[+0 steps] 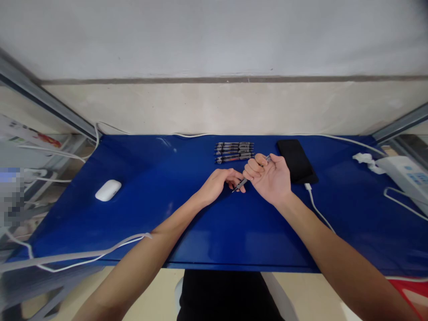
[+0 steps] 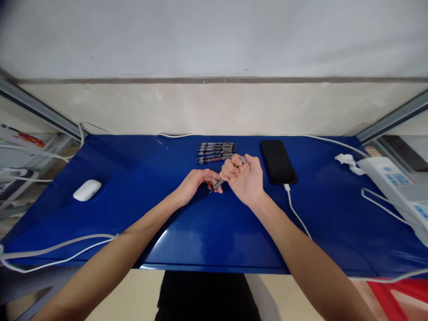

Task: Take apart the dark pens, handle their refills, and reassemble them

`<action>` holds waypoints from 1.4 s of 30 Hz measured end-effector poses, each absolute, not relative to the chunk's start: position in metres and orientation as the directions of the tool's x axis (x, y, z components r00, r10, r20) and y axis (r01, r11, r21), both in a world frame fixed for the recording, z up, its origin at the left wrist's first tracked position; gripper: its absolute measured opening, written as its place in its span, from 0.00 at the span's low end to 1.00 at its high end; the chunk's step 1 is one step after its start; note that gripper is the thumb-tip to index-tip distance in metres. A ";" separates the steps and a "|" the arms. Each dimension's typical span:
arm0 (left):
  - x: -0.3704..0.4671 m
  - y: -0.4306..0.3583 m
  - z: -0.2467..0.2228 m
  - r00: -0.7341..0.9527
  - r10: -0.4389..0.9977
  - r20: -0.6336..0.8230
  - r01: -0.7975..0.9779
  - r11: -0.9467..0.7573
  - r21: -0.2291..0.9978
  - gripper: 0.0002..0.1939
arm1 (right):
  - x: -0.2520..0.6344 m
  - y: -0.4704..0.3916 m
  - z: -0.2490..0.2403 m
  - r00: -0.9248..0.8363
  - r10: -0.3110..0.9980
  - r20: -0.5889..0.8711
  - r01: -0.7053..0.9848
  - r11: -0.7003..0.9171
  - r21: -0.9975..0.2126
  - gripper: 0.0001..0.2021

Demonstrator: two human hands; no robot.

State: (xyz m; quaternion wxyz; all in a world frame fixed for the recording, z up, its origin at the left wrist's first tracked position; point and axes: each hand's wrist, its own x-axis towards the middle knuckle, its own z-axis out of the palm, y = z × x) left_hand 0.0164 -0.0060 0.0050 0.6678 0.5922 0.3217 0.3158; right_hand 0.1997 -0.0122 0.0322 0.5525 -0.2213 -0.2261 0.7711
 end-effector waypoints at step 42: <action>0.017 -0.007 0.009 0.591 0.805 -0.045 -0.009 0.063 0.998 0.29 | 0.200 -0.011 0.030 -0.298 0.951 -0.079 -0.702 -0.275 -0.657 0.20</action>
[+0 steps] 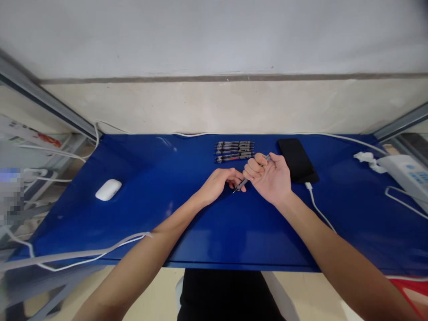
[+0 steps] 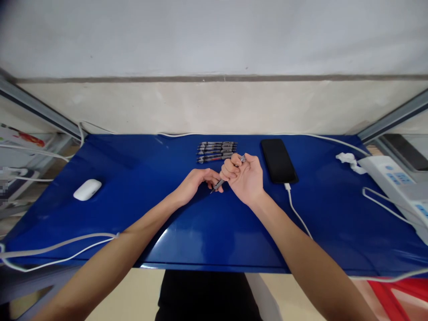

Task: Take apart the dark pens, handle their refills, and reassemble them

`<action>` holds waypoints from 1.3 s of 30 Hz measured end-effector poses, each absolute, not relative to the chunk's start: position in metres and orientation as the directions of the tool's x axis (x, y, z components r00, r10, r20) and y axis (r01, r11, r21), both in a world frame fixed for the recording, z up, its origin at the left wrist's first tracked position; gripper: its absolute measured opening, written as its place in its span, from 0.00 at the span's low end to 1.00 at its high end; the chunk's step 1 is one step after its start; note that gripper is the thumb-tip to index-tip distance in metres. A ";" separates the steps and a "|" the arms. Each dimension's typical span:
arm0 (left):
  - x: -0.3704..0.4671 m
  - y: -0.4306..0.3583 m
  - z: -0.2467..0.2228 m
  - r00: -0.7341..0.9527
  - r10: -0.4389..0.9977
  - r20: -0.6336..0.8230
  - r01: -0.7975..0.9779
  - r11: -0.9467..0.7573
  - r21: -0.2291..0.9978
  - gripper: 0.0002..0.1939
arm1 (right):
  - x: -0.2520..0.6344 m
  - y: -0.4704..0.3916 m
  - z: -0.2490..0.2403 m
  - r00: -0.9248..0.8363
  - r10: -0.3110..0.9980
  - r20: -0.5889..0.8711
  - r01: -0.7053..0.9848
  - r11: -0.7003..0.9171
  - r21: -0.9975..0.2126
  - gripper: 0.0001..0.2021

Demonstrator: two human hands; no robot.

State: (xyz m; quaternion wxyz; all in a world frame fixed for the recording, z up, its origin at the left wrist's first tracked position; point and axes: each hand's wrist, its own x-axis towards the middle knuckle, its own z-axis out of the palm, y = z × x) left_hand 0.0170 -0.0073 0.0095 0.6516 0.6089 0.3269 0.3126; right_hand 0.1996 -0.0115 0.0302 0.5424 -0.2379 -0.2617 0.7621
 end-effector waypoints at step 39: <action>0.021 -0.008 0.002 0.385 0.923 -0.021 -0.009 0.027 1.000 0.16 | 0.197 -0.008 0.024 -0.179 0.979 -0.103 -0.536 -0.184 -0.824 0.19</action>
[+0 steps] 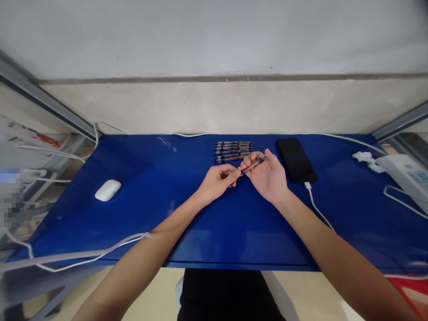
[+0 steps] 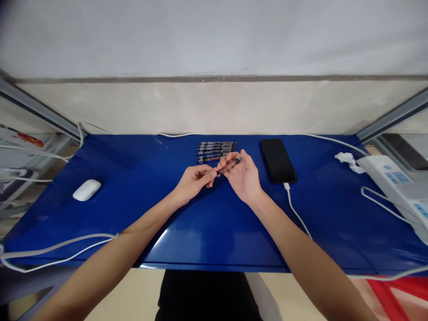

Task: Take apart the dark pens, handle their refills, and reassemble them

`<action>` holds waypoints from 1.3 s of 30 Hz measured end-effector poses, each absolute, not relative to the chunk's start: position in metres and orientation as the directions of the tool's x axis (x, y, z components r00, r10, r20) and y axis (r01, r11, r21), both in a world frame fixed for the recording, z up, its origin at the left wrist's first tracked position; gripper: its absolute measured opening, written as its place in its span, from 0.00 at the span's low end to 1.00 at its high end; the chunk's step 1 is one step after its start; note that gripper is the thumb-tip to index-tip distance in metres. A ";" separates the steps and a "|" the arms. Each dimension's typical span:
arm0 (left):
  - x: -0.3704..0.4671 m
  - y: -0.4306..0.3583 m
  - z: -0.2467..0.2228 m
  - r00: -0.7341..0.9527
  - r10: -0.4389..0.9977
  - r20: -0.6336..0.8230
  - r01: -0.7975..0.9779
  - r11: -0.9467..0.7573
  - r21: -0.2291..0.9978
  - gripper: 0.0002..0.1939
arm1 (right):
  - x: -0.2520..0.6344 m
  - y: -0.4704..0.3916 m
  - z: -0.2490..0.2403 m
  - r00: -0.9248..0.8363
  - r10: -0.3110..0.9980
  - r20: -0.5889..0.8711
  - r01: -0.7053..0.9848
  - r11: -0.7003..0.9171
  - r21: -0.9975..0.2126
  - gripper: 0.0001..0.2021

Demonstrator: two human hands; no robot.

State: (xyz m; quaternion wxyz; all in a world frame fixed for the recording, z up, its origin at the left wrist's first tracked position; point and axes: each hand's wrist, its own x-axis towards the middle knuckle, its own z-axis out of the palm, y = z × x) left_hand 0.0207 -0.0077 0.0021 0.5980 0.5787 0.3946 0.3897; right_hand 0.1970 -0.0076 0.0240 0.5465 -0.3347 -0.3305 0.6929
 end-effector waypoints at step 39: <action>-0.023 0.019 0.009 -0.112 0.973 0.200 0.566 -0.103 0.818 0.26 | 0.200 -0.010 0.005 -0.226 0.940 0.256 0.627 0.341 -0.700 0.22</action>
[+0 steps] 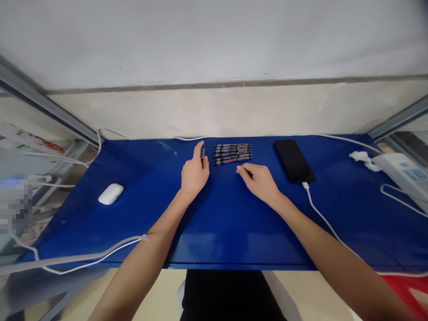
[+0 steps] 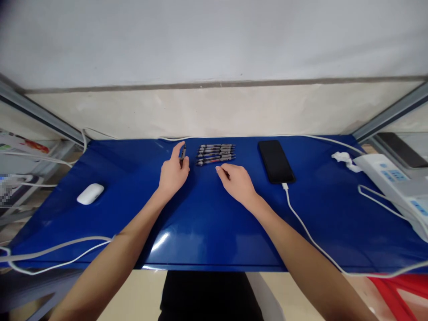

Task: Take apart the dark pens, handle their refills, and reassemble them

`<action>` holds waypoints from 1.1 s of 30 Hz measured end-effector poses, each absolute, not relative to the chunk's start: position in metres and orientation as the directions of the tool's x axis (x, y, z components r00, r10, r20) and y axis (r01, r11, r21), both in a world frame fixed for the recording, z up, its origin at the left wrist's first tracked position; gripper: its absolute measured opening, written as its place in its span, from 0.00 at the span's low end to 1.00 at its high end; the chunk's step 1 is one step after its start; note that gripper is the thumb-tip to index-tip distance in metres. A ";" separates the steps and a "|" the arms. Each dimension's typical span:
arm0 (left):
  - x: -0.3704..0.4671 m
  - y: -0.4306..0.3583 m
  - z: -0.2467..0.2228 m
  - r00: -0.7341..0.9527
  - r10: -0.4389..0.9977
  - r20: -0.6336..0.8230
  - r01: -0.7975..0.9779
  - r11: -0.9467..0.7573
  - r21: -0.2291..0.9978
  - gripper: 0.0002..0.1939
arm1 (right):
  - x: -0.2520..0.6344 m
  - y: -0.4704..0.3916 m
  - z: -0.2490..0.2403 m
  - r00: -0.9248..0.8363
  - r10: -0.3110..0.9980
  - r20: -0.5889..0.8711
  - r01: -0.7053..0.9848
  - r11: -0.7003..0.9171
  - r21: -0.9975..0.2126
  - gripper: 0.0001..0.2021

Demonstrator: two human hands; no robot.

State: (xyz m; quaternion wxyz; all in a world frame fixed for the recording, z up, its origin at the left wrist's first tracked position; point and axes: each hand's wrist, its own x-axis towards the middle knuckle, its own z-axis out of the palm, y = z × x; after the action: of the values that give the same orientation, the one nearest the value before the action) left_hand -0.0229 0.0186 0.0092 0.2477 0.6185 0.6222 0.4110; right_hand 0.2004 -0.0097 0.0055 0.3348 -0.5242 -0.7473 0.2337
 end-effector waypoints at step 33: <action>-0.014 0.009 0.007 0.035 0.935 0.354 0.990 -0.082 0.117 0.26 | 0.205 -0.007 -0.005 -0.225 0.907 0.357 0.856 0.359 -0.373 0.08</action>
State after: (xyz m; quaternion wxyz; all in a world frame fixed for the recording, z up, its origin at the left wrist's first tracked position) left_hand -0.0136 0.0090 0.0073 -0.0800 0.7150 0.6728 0.1722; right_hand 0.2050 -0.0069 -0.0045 0.2633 -0.5641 -0.7811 0.0486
